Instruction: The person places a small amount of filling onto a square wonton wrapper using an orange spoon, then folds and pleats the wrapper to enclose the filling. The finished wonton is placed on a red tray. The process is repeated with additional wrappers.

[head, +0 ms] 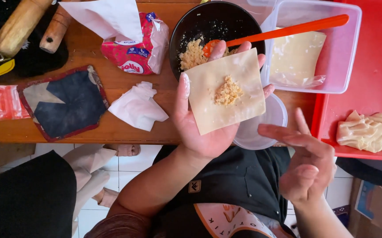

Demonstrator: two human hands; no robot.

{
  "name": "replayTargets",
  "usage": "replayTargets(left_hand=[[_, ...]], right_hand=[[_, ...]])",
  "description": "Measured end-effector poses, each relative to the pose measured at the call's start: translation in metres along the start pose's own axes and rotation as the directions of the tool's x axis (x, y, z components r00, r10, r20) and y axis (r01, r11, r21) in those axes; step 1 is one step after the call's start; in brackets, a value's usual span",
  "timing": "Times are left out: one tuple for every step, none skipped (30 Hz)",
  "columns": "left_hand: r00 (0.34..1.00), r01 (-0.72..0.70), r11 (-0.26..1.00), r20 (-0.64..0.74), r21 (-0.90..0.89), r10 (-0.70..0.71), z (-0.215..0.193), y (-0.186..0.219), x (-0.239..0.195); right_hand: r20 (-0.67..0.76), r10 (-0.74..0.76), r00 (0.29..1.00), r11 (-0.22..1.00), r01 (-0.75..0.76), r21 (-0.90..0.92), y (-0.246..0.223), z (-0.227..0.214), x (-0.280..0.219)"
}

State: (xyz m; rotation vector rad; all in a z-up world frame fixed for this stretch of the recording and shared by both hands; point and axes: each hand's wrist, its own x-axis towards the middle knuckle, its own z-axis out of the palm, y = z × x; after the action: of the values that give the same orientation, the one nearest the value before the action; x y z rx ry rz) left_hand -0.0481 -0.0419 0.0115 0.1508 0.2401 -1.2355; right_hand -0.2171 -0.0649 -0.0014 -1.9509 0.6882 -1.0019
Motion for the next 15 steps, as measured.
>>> replayTargets(left_hand=[[1.000, 0.001, 1.000, -0.001, -0.002, -0.001, 0.005, -0.001, 0.000], [0.998, 0.000, 1.000, -0.056, 0.005, 0.001, 0.011, -0.002, 0.000], [0.994, 0.001, 1.000, -0.108, 0.012, 0.001, 0.016, -0.003, 0.001], [0.994, 0.003, 1.000, -0.107, 0.012, -0.002, 0.017, -0.005, 0.001], [0.993, 0.009, 1.000, -0.116, 0.001, -0.009, 0.017, -0.006, 0.001], [0.992, 0.014, 1.000, -0.126, -0.011, -0.016, 0.017, -0.007, 0.001], [0.992, 0.012, 1.000, -0.126, -0.011, -0.013, 0.014, -0.007, 0.002], [0.993, 0.012, 0.999, -0.114, -0.032, -0.016, 0.011, -0.007, 0.003], [0.995, 0.013, 0.998, -0.102, -0.055, -0.019, 0.008, -0.008, 0.003], [0.995, 0.012, 0.998, -0.103, -0.056, -0.017, 0.004, -0.009, 0.003], [0.998, 0.018, 0.998, -0.064, -0.067, -0.022, 0.001, -0.010, 0.004], [0.999, 0.025, 0.997, -0.025, -0.077, -0.027, -0.003, -0.011, 0.004], [0.999, 0.024, 0.997, -0.024, -0.077, -0.026, -0.004, -0.013, 0.003], [1.000, 0.009, 0.999, -0.012, -0.048, -0.010, -0.005, -0.014, 0.003], [1.000, -0.007, 1.000, -0.001, -0.020, 0.007, -0.006, -0.015, 0.001]], right_hand=[[0.001, 0.001, 1.000, 1.000, -0.001, -0.001, 0.002, 0.001, -0.002], [0.012, -0.076, 0.997, 0.993, 0.077, -0.088, 0.004, 0.003, -0.003], [0.028, -0.153, 0.988, 0.973, 0.155, -0.173, 0.006, 0.004, -0.005], [0.026, -0.153, 0.988, 0.972, 0.155, -0.176, 0.002, 0.006, -0.001], [0.119, -0.157, 0.980, 0.946, 0.184, -0.267, -0.002, 0.009, 0.002], [0.211, -0.149, 0.966, 0.910, 0.218, -0.352, -0.005, 0.013, 0.005], [0.212, -0.150, 0.966, 0.911, 0.218, -0.350, -0.004, 0.016, 0.004], [0.228, -0.204, 0.952, 0.903, 0.273, -0.333, -0.003, 0.020, 0.002], [0.244, -0.256, 0.935, 0.891, 0.326, -0.316, -0.002, 0.024, 0.000], [0.246, -0.256, 0.935, 0.891, 0.327, -0.315, -0.005, 0.028, 0.002], [0.269, -0.298, 0.916, 0.892, 0.367, -0.263, -0.008, 0.032, 0.004], [0.289, -0.339, 0.895, 0.890, 0.405, -0.209, -0.010, 0.036, 0.006], [0.288, -0.341, 0.895, 0.890, 0.406, -0.209, -0.012, 0.038, 0.004], [0.312, -0.317, 0.896, 0.907, 0.382, -0.176, -0.015, 0.040, 0.003], [0.338, -0.292, 0.895, 0.924, 0.355, -0.142, -0.017, 0.042, 0.001]])
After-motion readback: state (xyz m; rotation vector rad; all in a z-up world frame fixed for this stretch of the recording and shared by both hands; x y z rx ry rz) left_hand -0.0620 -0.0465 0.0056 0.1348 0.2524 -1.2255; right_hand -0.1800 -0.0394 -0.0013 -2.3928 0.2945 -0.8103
